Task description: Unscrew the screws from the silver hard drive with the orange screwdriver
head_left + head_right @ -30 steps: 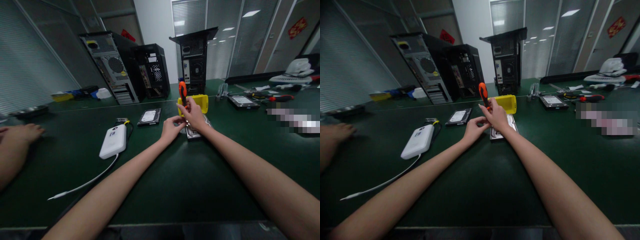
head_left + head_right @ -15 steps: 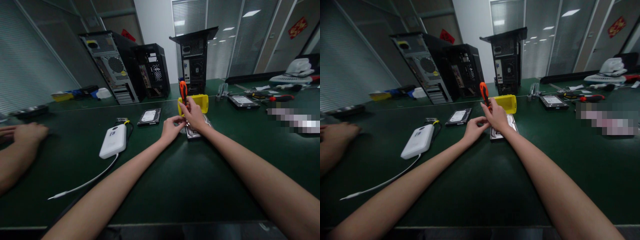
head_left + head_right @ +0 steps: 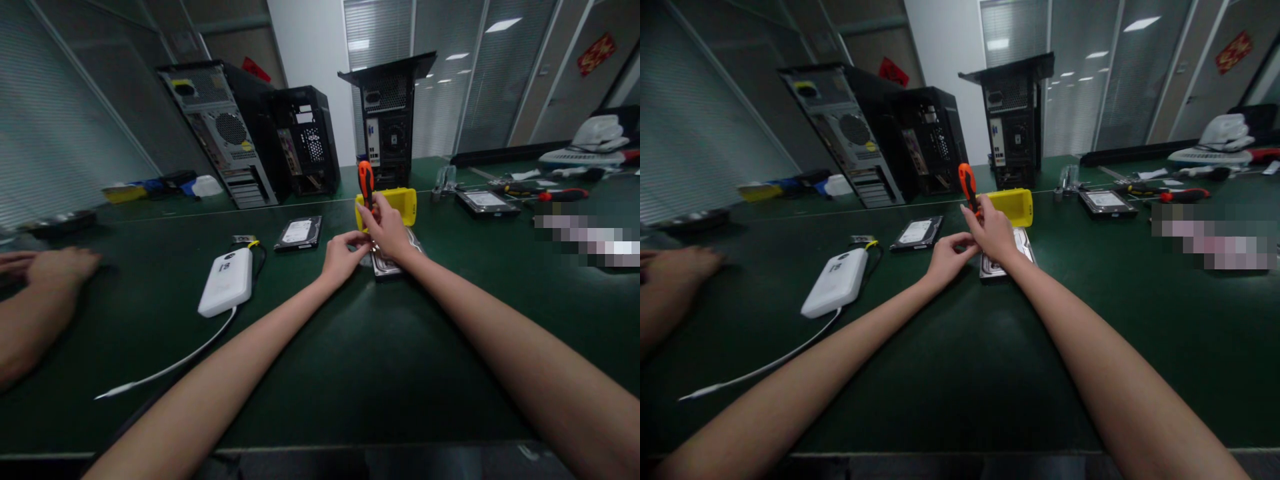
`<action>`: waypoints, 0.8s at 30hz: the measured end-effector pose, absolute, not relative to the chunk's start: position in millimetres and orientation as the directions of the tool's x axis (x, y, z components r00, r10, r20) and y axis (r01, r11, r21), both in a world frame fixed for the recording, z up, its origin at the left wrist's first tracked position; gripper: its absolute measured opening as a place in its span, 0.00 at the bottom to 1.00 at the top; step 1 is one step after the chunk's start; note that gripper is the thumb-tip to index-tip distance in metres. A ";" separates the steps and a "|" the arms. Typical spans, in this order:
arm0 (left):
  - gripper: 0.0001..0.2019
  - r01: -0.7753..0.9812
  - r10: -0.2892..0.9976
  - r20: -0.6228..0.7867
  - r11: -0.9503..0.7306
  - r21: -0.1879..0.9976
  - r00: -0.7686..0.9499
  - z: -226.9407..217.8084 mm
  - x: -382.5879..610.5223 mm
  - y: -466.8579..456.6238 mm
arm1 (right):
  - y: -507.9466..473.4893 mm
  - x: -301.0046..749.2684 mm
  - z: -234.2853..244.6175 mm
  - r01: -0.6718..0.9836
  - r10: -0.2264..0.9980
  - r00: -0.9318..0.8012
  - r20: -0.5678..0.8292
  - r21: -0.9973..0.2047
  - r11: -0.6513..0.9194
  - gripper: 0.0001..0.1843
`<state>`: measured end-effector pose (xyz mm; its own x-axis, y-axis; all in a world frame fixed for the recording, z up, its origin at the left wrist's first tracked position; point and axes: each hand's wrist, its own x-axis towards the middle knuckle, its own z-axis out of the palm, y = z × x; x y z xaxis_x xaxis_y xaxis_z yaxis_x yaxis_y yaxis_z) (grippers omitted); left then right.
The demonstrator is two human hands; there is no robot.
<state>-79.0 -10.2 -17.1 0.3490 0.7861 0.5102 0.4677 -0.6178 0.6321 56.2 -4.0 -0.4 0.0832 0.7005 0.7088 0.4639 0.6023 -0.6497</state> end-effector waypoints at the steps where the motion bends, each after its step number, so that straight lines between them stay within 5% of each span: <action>1: 0.09 0.473 0.788 0.508 -0.616 0.630 0.348 -17.3 -78.9 -9.9 | -4.2 56.2 -0.2 0.467 0.701 0.083 0.708 -0.649 0.600 0.19; 24: 0.10 0.466 0.785 0.507 -0.620 0.631 0.357 -16.0 -79.4 -10.5 | -4.5 56.3 -0.4 0.484 0.699 0.069 0.712 -0.636 0.601 0.17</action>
<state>-79.4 -10.5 -16.0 0.3574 0.7845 0.5068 0.4662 -0.6200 0.6310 56.3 -4.5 -0.4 0.0692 0.6985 0.7122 0.4845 0.6005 -0.6361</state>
